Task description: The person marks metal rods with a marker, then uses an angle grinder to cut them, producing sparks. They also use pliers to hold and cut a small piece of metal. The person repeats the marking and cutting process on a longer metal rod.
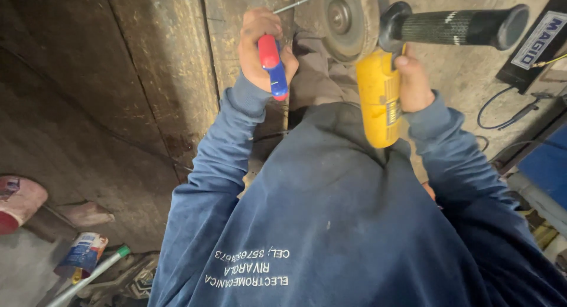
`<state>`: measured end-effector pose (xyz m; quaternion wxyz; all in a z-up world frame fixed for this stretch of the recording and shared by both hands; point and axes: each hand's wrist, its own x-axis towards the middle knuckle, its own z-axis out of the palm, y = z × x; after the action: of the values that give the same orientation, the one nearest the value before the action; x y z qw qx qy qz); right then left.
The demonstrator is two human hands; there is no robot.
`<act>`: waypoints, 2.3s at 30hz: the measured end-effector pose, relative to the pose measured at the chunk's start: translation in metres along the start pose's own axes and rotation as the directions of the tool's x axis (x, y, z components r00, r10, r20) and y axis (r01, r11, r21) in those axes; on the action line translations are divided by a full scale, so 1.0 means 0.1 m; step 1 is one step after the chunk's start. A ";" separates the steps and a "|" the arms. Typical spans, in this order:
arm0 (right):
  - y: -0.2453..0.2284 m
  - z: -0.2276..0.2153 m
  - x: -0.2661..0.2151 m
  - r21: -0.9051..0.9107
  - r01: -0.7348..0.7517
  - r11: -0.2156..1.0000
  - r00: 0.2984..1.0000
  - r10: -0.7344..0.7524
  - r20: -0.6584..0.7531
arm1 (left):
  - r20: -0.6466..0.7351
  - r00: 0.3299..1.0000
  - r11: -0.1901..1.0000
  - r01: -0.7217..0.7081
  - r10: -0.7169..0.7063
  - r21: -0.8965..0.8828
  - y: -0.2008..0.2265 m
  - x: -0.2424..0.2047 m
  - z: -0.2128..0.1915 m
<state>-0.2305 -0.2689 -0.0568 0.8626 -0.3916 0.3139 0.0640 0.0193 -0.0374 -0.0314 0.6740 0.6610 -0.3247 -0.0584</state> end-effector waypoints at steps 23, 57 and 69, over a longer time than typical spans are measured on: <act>-0.16 0.59 0.05 -0.165 0.097 0.982 0.995 -0.101 -0.017 | 0.204 0.972 0.992 -0.122 0.116 0.017 -0.09 0.10 -0.08; -0.25 0.69 0.09 -0.285 0.142 0.948 0.989 -0.148 -0.001 | 0.210 0.969 0.990 -0.138 0.130 0.027 -0.13 0.04 -0.05; -0.24 0.66 0.11 -0.291 0.161 0.943 0.986 -0.165 0.009 | 0.203 0.969 0.989 -0.145 0.137 0.024 -0.16 0.04 -0.05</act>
<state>-0.1805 -0.2392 -0.0158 0.7956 -0.5392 0.2741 0.0349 0.0303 -0.0369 -0.0449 0.6275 0.6397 -0.4383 -0.0705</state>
